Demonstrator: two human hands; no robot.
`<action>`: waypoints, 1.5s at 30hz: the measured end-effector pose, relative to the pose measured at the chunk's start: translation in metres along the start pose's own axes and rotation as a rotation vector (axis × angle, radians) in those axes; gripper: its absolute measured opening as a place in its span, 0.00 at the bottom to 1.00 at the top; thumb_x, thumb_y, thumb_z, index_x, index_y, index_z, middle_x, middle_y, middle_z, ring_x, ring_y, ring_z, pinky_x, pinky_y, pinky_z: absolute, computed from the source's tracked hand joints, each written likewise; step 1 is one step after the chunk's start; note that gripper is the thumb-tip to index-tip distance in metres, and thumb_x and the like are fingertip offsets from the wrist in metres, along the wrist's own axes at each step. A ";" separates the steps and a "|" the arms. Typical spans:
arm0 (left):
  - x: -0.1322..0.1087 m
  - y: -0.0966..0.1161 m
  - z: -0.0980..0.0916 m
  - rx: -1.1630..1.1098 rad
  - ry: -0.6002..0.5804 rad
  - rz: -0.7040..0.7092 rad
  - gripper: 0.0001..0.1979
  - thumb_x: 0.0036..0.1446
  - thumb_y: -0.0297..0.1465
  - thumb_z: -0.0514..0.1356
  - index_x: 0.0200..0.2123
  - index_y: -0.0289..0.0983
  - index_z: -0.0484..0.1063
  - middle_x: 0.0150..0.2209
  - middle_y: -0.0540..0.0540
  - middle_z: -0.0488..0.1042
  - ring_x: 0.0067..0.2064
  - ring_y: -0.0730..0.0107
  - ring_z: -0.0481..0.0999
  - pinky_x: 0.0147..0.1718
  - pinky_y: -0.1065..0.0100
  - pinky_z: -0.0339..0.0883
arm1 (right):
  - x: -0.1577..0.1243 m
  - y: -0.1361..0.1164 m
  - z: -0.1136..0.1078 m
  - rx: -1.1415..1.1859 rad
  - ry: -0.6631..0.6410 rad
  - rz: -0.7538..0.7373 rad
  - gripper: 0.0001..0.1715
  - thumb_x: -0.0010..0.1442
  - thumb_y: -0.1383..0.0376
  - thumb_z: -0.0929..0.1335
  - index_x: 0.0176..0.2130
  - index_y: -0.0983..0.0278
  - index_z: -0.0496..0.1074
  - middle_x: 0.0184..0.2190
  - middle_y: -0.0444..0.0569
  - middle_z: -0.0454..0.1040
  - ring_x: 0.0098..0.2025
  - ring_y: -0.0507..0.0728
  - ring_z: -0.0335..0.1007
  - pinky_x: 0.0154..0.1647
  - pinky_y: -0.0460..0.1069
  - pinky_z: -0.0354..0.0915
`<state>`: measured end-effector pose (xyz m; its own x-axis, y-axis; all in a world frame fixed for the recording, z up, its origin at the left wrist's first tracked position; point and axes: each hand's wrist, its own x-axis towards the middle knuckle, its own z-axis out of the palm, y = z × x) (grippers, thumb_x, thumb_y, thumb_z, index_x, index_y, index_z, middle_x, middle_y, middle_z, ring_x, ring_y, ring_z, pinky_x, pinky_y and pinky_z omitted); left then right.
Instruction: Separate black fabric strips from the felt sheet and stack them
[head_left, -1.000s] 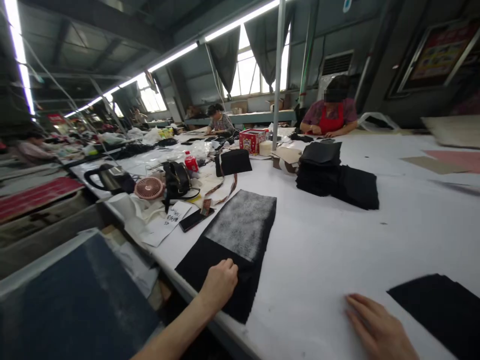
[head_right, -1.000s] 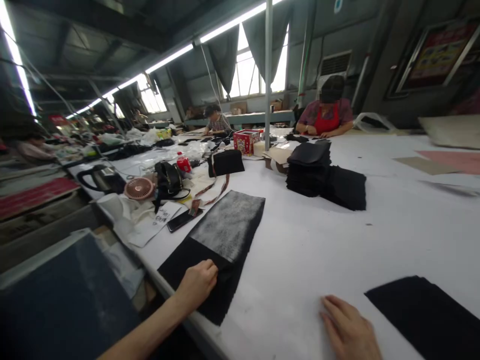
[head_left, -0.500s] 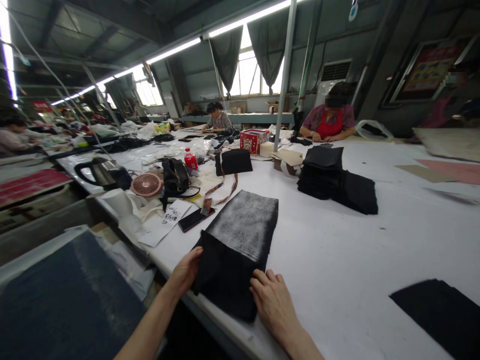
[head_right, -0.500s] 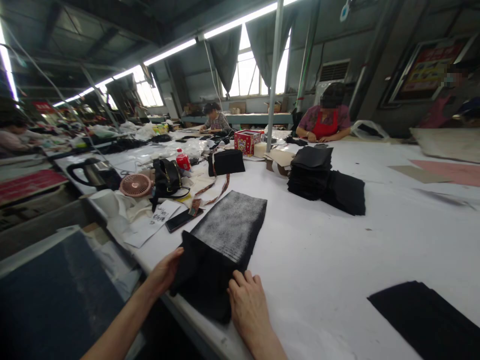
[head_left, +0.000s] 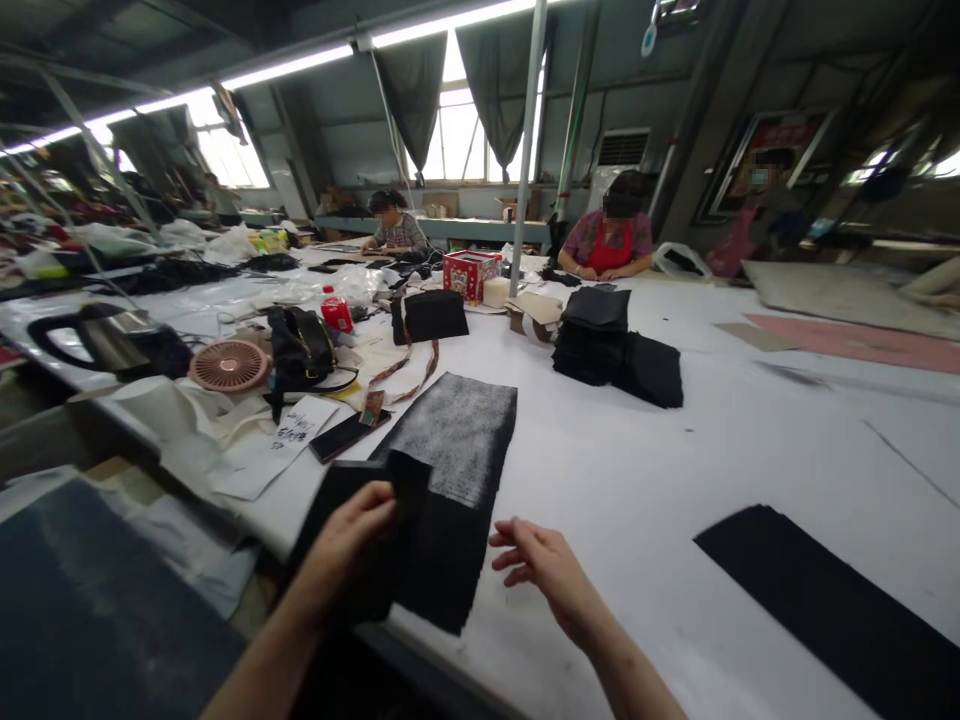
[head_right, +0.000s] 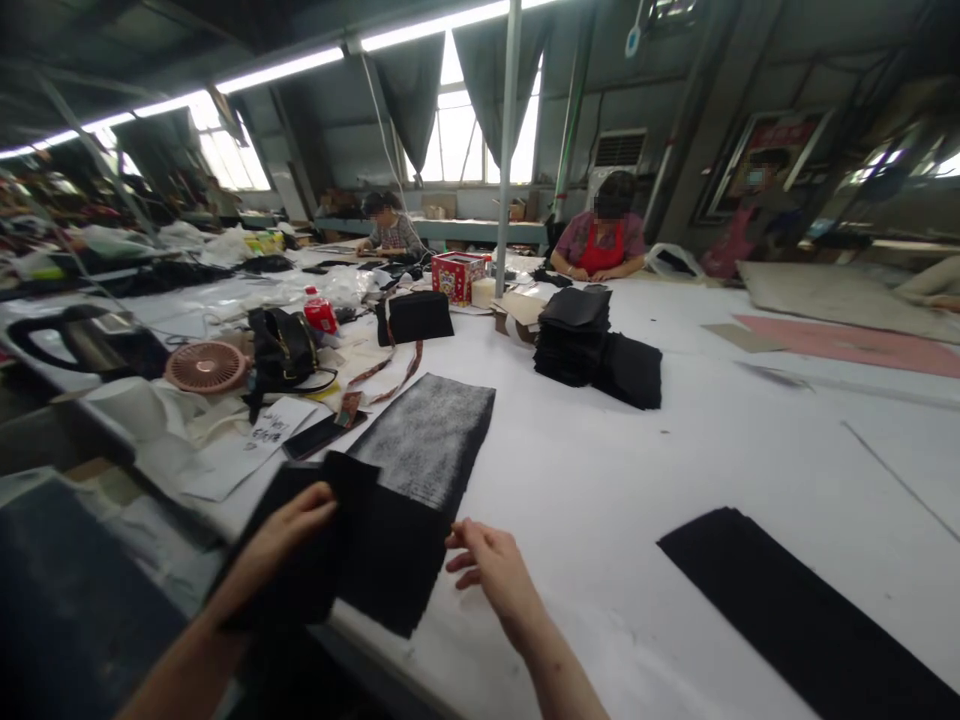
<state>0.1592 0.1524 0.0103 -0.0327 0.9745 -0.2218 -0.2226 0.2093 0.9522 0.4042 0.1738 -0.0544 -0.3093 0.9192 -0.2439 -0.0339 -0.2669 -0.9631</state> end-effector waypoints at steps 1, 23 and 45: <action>-0.002 -0.014 0.031 0.106 -0.127 0.065 0.11 0.56 0.37 0.63 0.37 0.36 0.71 0.28 0.52 0.71 0.28 0.76 0.69 0.27 0.75 0.64 | -0.005 -0.002 -0.016 0.138 -0.022 0.091 0.32 0.61 0.41 0.62 0.43 0.65 0.73 0.41 0.55 0.74 0.36 0.57 0.72 0.35 0.52 0.66; 0.036 -0.120 0.170 1.451 -0.618 0.791 0.10 0.62 0.28 0.55 0.47 0.38 0.67 0.47 0.43 0.69 0.47 0.58 0.68 0.45 0.58 0.67 | -0.039 0.060 -0.101 -0.909 0.682 -0.181 0.16 0.63 0.66 0.60 0.45 0.61 0.74 0.37 0.51 0.72 0.42 0.60 0.66 0.45 0.53 0.59; 0.065 -0.128 0.164 1.434 -0.550 0.782 0.20 0.66 0.29 0.51 0.60 0.42 0.59 0.52 0.44 0.68 0.49 0.60 0.67 0.48 0.59 0.63 | -0.037 0.083 -0.085 -1.458 0.657 -0.529 0.24 0.64 0.75 0.57 0.58 0.66 0.61 0.37 0.53 0.68 0.38 0.61 0.63 0.38 0.56 0.62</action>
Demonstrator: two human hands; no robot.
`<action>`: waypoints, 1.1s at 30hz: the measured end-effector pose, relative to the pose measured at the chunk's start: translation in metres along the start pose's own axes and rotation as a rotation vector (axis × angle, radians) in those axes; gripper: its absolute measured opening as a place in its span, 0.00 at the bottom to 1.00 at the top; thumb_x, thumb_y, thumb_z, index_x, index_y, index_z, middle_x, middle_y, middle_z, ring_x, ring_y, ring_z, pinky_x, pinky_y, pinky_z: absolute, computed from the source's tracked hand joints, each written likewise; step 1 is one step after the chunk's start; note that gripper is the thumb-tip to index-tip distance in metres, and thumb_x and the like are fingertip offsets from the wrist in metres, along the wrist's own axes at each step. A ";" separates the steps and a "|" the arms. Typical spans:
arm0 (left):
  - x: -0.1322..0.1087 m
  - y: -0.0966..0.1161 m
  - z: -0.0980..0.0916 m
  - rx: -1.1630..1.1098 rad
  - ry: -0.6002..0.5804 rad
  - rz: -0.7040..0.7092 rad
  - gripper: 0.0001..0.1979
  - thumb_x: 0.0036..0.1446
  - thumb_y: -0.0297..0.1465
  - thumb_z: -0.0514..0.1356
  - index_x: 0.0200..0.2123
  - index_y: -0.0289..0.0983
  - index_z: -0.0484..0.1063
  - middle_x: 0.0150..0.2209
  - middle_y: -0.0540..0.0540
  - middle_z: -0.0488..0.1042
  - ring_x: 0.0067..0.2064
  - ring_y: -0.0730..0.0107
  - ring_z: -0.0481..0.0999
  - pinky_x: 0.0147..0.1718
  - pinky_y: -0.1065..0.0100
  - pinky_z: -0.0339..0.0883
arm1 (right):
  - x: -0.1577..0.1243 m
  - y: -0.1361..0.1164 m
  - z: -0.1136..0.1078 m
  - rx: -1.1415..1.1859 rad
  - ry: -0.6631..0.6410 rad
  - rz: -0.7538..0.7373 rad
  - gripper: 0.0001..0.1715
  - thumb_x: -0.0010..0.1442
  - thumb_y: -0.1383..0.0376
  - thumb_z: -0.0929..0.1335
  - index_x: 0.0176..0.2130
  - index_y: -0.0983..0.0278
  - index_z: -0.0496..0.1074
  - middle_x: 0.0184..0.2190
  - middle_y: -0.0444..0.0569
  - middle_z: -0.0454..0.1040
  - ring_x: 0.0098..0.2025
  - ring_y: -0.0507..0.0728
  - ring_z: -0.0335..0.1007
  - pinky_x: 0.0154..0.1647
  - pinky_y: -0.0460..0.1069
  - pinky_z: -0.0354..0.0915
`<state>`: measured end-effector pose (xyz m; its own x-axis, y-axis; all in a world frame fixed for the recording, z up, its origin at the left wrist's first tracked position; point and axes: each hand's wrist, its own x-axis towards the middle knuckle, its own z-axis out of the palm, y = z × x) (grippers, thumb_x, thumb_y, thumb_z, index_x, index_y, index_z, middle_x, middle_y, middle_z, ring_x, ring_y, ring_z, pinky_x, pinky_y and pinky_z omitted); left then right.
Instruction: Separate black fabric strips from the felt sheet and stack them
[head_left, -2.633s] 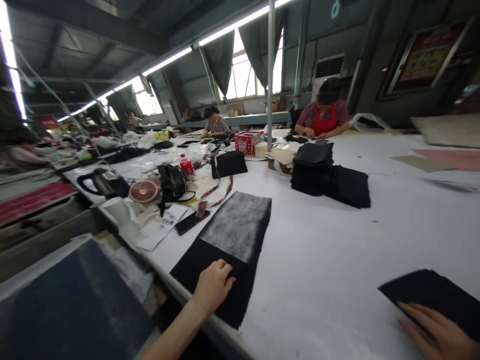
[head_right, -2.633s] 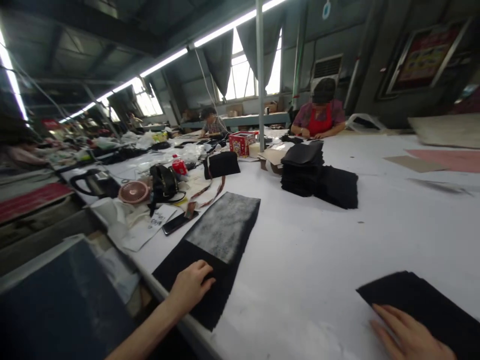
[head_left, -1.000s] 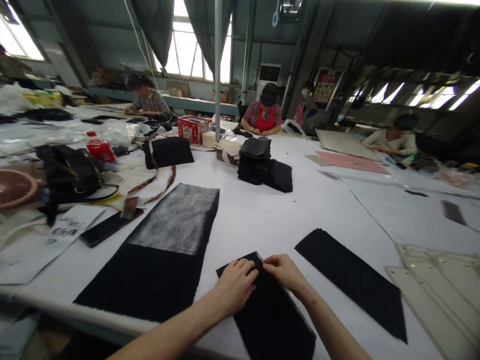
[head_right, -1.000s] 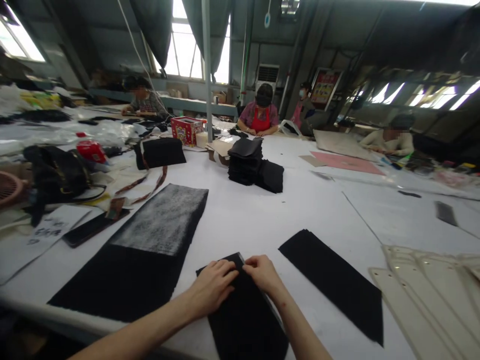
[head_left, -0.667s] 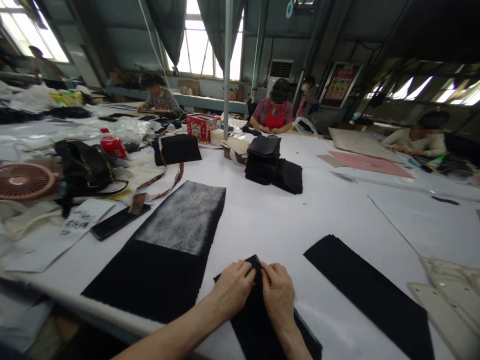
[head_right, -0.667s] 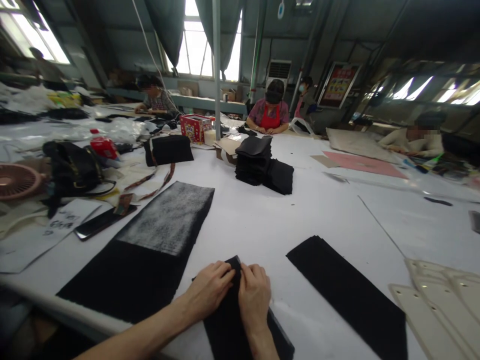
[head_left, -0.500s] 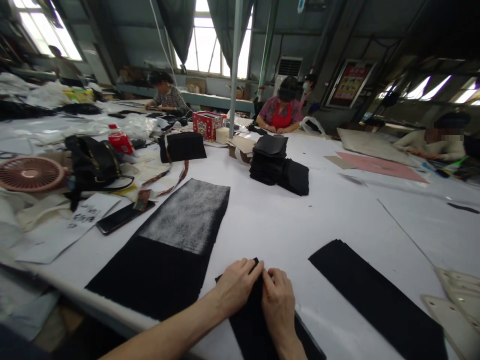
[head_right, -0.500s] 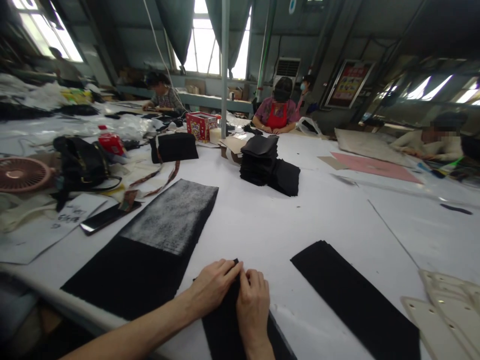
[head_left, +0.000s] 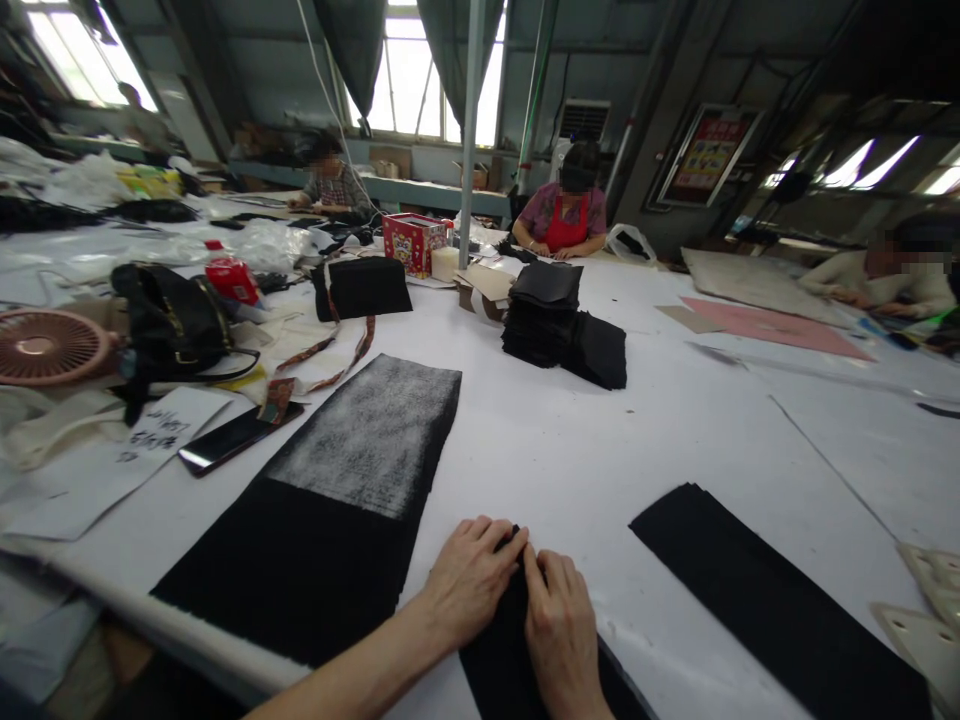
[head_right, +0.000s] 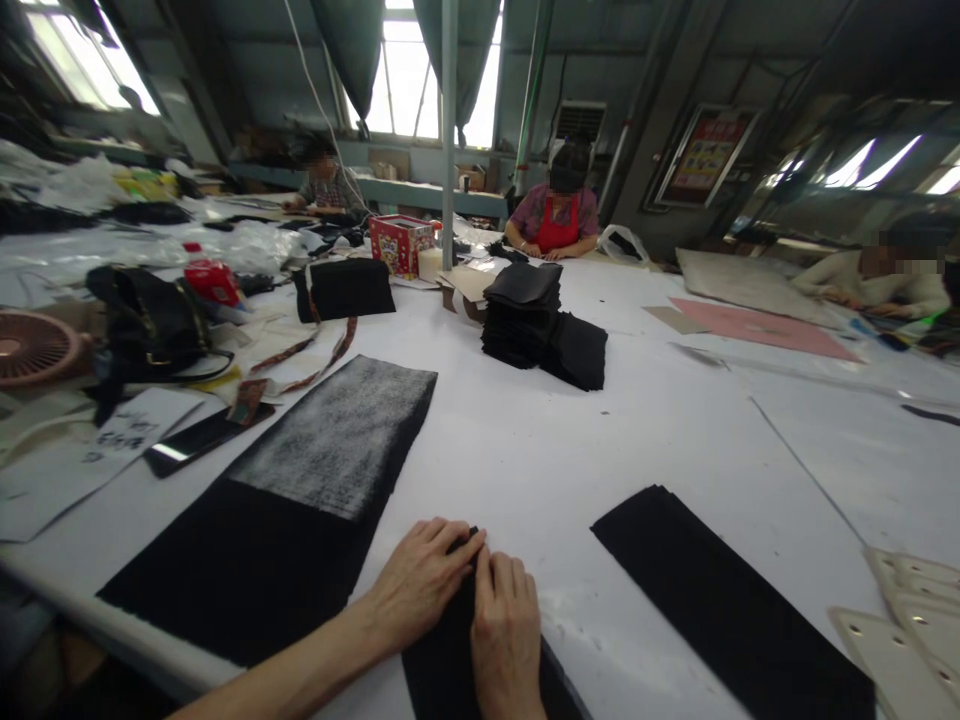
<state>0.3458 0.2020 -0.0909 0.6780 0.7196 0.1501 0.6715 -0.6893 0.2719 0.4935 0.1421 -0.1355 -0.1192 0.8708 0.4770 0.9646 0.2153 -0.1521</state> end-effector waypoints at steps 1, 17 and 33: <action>0.000 0.000 0.000 -0.004 0.002 -0.005 0.20 0.66 0.30 0.52 0.60 0.43 0.59 0.52 0.45 0.68 0.50 0.60 0.67 0.48 0.59 0.63 | 0.000 0.000 0.000 -0.004 -0.004 0.001 0.24 0.64 0.75 0.57 0.58 0.66 0.61 0.37 0.54 0.68 0.38 0.61 0.63 0.38 0.56 0.62; 0.000 -0.004 0.001 -0.048 0.014 -0.035 0.20 0.65 0.32 0.54 0.60 0.45 0.59 0.52 0.48 0.68 0.51 0.61 0.66 0.50 0.57 0.60 | 0.000 0.001 0.001 -0.001 -0.005 -0.016 0.22 0.64 0.74 0.57 0.56 0.66 0.63 0.38 0.54 0.69 0.39 0.61 0.64 0.39 0.56 0.63; 0.001 -0.005 0.000 -0.039 0.003 -0.011 0.20 0.64 0.30 0.56 0.58 0.40 0.61 0.53 0.45 0.68 0.50 0.58 0.67 0.49 0.57 0.63 | 0.002 0.000 0.000 0.005 -0.017 0.020 0.22 0.65 0.74 0.57 0.56 0.64 0.64 0.37 0.53 0.68 0.39 0.60 0.63 0.39 0.55 0.62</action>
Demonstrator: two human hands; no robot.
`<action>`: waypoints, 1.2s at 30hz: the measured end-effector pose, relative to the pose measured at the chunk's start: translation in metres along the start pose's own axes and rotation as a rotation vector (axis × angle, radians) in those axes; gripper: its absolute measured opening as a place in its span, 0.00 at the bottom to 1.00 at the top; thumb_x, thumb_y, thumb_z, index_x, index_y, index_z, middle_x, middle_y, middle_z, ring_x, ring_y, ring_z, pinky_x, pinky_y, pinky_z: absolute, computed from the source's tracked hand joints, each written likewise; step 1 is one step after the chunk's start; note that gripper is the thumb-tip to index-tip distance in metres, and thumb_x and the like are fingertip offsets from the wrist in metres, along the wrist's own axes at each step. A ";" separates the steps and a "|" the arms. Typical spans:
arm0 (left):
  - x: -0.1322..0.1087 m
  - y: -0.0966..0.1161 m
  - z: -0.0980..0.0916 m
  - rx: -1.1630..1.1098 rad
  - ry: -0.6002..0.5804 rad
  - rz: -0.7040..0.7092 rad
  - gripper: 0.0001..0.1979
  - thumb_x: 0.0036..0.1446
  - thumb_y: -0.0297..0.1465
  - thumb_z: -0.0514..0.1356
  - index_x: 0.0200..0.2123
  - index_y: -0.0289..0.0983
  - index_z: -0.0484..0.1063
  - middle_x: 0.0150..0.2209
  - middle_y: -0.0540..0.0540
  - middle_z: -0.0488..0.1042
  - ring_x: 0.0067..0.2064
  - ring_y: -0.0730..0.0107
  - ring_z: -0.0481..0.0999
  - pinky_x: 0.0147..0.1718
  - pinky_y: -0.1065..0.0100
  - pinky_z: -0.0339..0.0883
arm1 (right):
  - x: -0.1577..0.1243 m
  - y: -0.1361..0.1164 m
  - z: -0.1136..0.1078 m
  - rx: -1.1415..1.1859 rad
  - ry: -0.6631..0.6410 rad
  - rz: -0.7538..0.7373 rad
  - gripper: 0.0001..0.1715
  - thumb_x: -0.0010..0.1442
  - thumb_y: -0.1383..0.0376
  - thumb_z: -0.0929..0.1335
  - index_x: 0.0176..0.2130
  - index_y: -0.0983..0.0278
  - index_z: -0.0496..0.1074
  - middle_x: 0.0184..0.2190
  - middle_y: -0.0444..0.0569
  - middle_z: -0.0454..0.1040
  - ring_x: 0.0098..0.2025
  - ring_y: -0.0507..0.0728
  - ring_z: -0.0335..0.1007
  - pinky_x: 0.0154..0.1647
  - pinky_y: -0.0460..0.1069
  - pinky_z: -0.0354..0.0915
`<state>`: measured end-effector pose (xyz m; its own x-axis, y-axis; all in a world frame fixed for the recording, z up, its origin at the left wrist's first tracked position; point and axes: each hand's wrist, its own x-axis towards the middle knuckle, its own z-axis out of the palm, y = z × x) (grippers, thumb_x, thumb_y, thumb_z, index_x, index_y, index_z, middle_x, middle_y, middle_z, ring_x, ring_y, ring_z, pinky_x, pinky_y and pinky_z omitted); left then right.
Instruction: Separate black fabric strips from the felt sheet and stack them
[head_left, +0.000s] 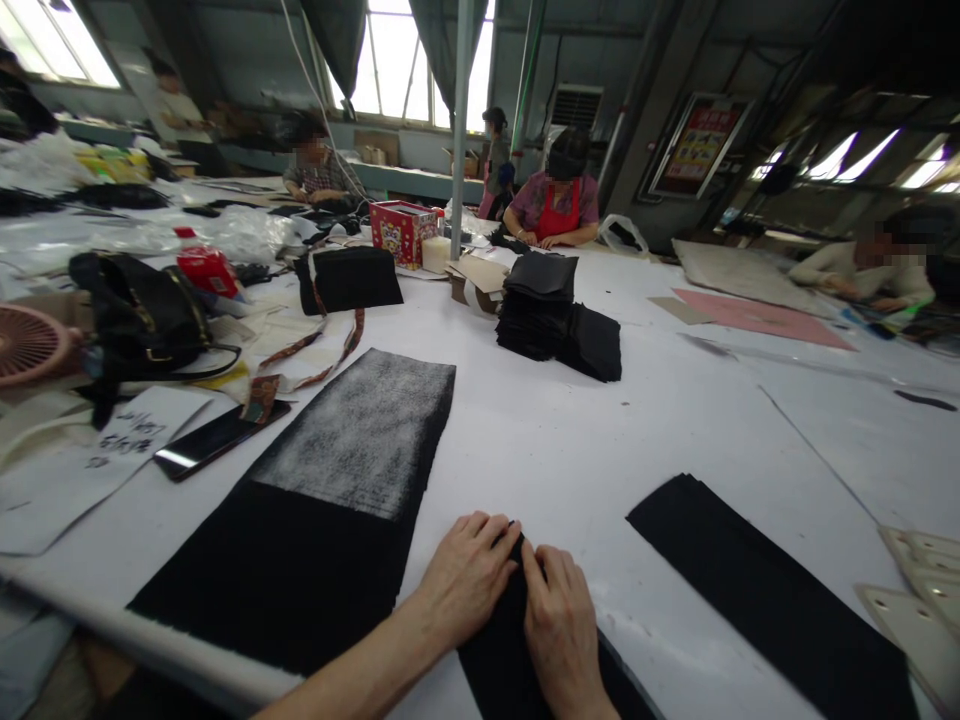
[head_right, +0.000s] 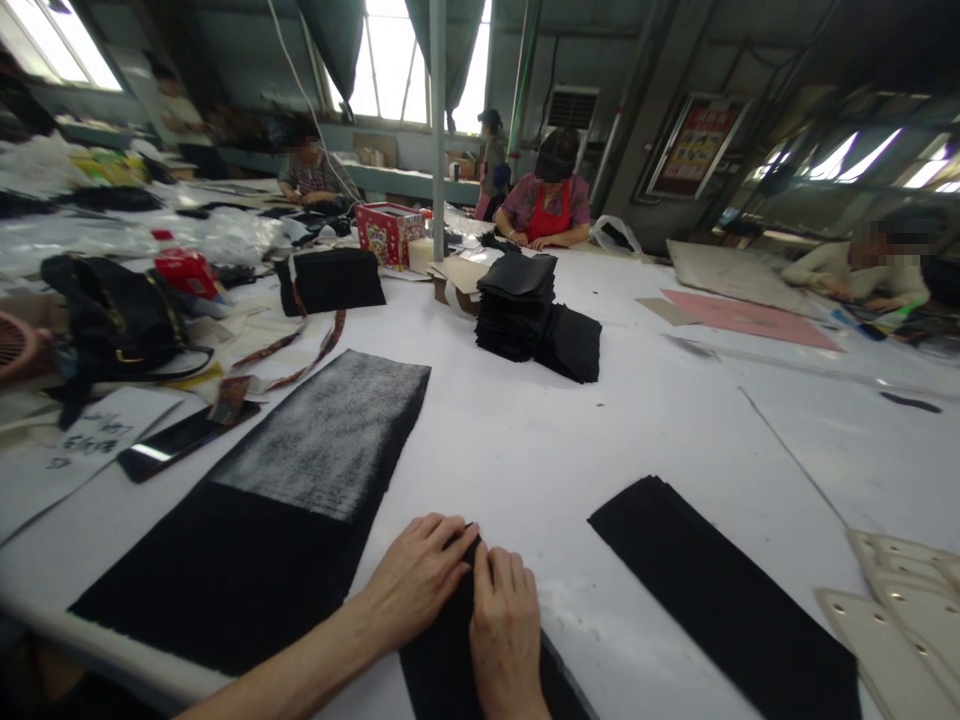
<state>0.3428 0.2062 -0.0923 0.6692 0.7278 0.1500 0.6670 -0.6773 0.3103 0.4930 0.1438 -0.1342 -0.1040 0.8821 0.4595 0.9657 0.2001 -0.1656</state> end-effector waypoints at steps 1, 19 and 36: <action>0.001 0.000 -0.002 0.003 -0.002 0.001 0.21 0.63 0.31 0.56 0.58 0.39 0.61 0.53 0.44 0.68 0.50 0.58 0.67 0.49 0.58 0.64 | 0.000 0.000 0.000 0.001 0.002 0.004 0.22 0.65 0.74 0.57 0.56 0.64 0.64 0.37 0.52 0.68 0.39 0.60 0.63 0.39 0.55 0.62; 0.029 -0.029 -0.002 0.329 0.023 0.263 0.18 0.67 0.32 0.51 0.58 0.40 0.62 0.57 0.46 0.68 0.62 0.60 0.60 0.64 0.55 0.41 | 0.034 0.015 0.008 0.094 0.027 0.064 0.19 0.64 0.75 0.60 0.52 0.66 0.69 0.37 0.51 0.66 0.40 0.58 0.61 0.42 0.52 0.61; 0.030 -0.016 -0.008 0.360 -0.088 0.348 0.27 0.58 0.27 0.55 0.61 0.39 0.59 0.57 0.42 0.65 0.60 0.59 0.61 0.64 0.56 0.42 | -0.009 0.026 -0.010 0.052 0.052 0.054 0.22 0.63 0.76 0.59 0.53 0.65 0.67 0.37 0.52 0.66 0.39 0.59 0.61 0.40 0.53 0.60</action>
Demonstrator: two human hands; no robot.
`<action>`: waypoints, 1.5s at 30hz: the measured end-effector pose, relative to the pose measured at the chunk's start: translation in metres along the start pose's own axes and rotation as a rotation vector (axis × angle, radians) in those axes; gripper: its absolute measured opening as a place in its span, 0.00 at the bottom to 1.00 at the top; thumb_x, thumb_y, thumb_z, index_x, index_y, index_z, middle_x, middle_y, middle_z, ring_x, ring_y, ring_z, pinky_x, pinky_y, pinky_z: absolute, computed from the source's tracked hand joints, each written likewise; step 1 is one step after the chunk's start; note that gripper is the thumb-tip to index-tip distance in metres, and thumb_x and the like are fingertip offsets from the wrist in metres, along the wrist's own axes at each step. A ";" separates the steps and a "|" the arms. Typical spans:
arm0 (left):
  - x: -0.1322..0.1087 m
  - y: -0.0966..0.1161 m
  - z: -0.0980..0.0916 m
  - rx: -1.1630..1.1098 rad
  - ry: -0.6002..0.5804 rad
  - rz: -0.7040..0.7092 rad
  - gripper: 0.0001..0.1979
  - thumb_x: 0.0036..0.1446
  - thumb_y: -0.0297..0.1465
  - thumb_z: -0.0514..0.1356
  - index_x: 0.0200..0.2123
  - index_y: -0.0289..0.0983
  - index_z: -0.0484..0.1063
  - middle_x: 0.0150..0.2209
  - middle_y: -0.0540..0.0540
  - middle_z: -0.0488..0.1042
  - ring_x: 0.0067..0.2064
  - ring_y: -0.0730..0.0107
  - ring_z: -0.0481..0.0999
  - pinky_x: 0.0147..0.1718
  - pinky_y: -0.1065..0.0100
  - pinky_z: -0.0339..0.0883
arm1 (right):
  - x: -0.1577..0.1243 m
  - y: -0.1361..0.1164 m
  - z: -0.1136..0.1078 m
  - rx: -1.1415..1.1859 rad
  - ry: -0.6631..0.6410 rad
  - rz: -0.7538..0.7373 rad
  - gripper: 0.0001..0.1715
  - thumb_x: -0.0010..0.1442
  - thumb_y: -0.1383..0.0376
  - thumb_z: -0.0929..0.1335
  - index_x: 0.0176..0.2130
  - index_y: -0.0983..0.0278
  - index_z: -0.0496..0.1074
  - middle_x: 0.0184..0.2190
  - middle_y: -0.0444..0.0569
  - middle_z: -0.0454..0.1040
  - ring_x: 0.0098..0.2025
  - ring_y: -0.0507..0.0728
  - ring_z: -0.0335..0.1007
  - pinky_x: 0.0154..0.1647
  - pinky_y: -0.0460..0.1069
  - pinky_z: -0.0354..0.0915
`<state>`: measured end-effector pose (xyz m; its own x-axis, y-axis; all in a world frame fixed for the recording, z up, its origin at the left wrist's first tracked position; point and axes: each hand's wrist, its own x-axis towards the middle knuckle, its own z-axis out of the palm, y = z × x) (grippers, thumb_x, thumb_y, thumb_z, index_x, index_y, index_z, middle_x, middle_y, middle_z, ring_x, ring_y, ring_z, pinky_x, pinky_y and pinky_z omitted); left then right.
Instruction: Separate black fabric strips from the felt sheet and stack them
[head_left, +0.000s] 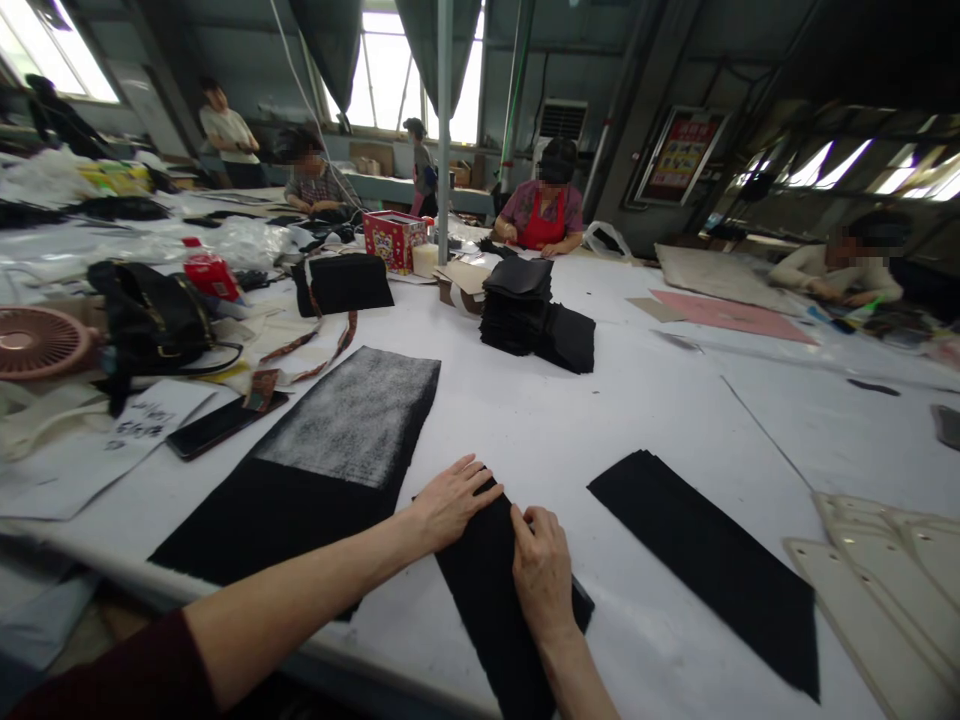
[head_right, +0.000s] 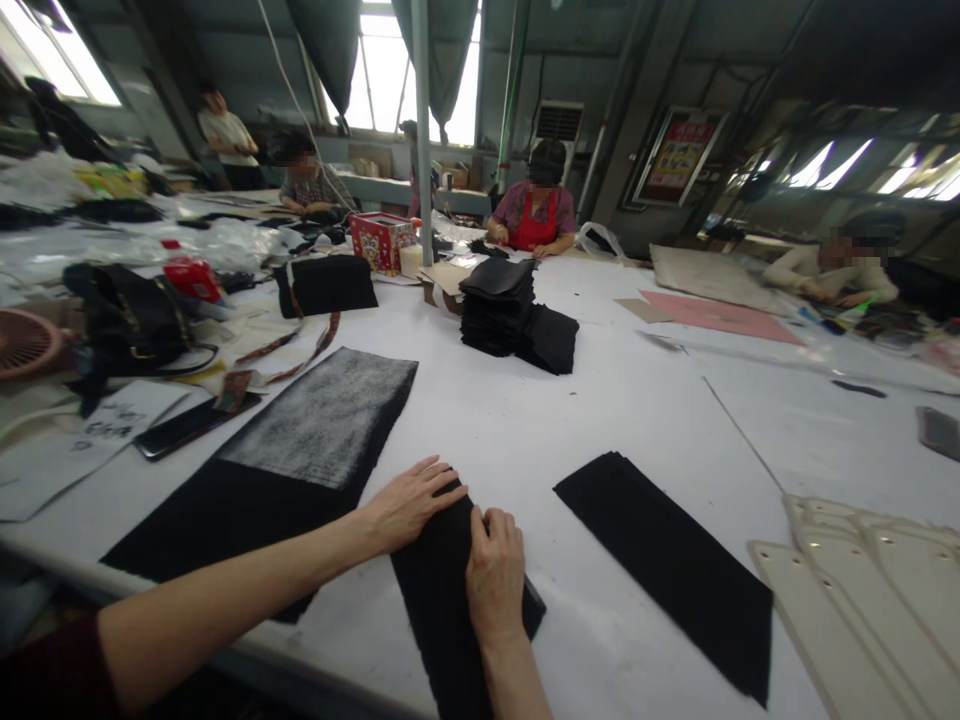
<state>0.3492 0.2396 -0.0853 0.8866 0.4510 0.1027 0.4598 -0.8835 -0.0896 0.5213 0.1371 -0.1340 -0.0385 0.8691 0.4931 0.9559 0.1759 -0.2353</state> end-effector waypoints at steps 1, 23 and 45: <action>0.001 0.001 -0.001 0.002 -0.001 0.008 0.26 0.58 0.27 0.55 0.60 0.38 0.59 0.57 0.42 0.65 0.60 0.59 0.61 0.64 0.56 0.43 | -0.002 0.001 -0.001 -0.002 0.006 -0.002 0.22 0.63 0.76 0.59 0.53 0.65 0.67 0.37 0.52 0.66 0.40 0.59 0.61 0.40 0.53 0.60; 0.011 0.035 -0.010 0.058 -0.024 0.110 0.25 0.59 0.26 0.56 0.60 0.37 0.59 0.49 0.41 0.68 0.51 0.58 0.66 0.55 0.59 0.56 | -0.037 0.014 -0.031 -0.047 -0.047 0.017 0.21 0.62 0.76 0.60 0.53 0.67 0.69 0.37 0.53 0.67 0.41 0.59 0.61 0.42 0.53 0.60; 0.016 0.066 -0.017 0.001 -0.072 0.177 0.25 0.62 0.26 0.54 0.62 0.43 0.57 0.46 0.44 0.68 0.47 0.61 0.69 0.49 0.62 0.62 | -0.063 0.033 -0.050 0.111 0.009 -0.006 0.20 0.66 0.74 0.57 0.51 0.67 0.69 0.37 0.53 0.67 0.40 0.58 0.62 0.40 0.53 0.64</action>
<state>0.3931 0.1865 -0.0731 0.9549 0.2967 0.0142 0.2965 -0.9497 -0.1011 0.5693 0.0649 -0.1313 -0.0412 0.8637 0.5024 0.9174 0.2319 -0.3234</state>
